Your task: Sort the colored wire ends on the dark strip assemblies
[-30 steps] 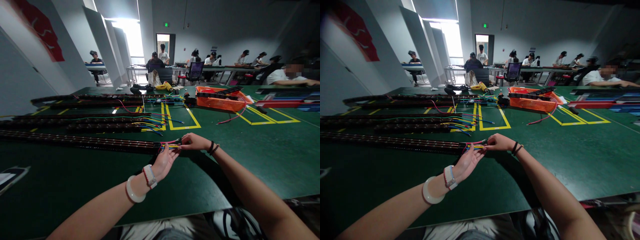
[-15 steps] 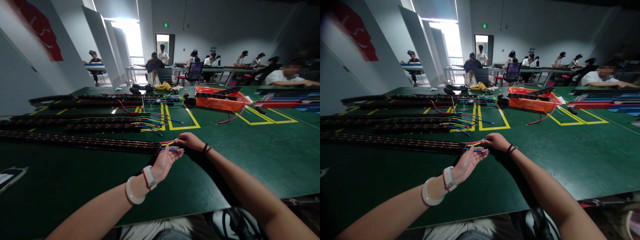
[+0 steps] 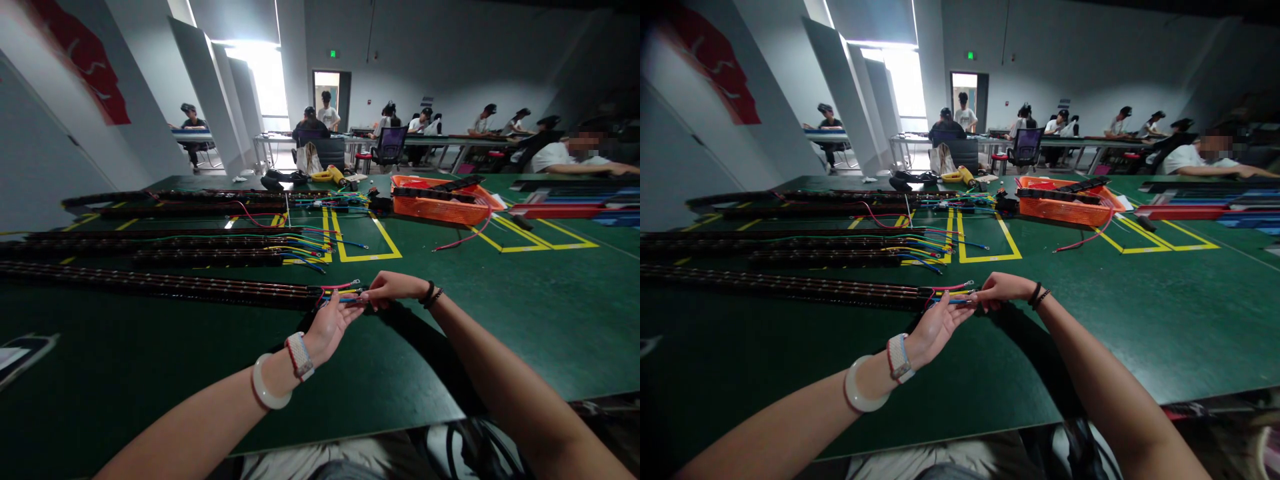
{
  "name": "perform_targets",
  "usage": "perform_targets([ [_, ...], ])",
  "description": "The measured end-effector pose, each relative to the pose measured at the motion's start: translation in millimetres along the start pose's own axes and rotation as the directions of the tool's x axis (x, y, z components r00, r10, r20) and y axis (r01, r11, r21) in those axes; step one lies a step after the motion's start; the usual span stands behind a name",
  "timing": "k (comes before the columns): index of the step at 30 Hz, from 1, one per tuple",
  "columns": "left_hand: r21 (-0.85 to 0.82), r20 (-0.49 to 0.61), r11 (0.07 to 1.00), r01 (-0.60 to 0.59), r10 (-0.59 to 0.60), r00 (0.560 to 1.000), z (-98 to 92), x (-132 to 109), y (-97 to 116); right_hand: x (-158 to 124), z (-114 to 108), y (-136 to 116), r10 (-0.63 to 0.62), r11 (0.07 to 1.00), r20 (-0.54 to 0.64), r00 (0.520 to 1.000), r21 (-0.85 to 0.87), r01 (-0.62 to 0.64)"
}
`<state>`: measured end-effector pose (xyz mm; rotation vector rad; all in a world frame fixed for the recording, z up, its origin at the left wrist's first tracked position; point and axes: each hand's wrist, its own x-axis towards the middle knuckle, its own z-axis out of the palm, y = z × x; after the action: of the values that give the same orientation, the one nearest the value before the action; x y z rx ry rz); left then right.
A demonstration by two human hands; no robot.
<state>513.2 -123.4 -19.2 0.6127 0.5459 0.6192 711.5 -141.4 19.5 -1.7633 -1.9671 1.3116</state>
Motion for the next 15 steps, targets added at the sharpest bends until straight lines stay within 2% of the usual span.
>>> perform_targets([
  [2,0.007,0.005,1.0,-0.008,0.008,1.0,0.1,0.2,-0.2,-0.9,2.2,-2.4,-0.014,1.0,0.055,0.998,0.028,0.013],
  [7,0.019,-0.016,1.0,0.002,-0.001,1.0,0.9,1.0,0.1,1.9,6.8,-4.2,-0.02,0.998,0.028,0.999,0.064,0.019],
  [10,0.032,-0.046,0.997,0.074,-0.073,0.996,0.6,0.6,1.6,5.0,8.2,-2.7,-0.012,0.997,-0.005,1.0,0.071,0.012],
  [13,0.089,0.001,0.98,0.178,-0.179,0.984,-0.4,-0.7,2.2,8.4,11.2,-0.8,0.026,0.998,-0.029,0.999,0.061,-0.025],
  [15,0.181,0.034,0.962,0.206,-0.216,0.976,-0.5,-2.3,1.0,10.8,14.4,0.1,0.067,0.997,-0.055,0.996,0.038,-0.065],
])
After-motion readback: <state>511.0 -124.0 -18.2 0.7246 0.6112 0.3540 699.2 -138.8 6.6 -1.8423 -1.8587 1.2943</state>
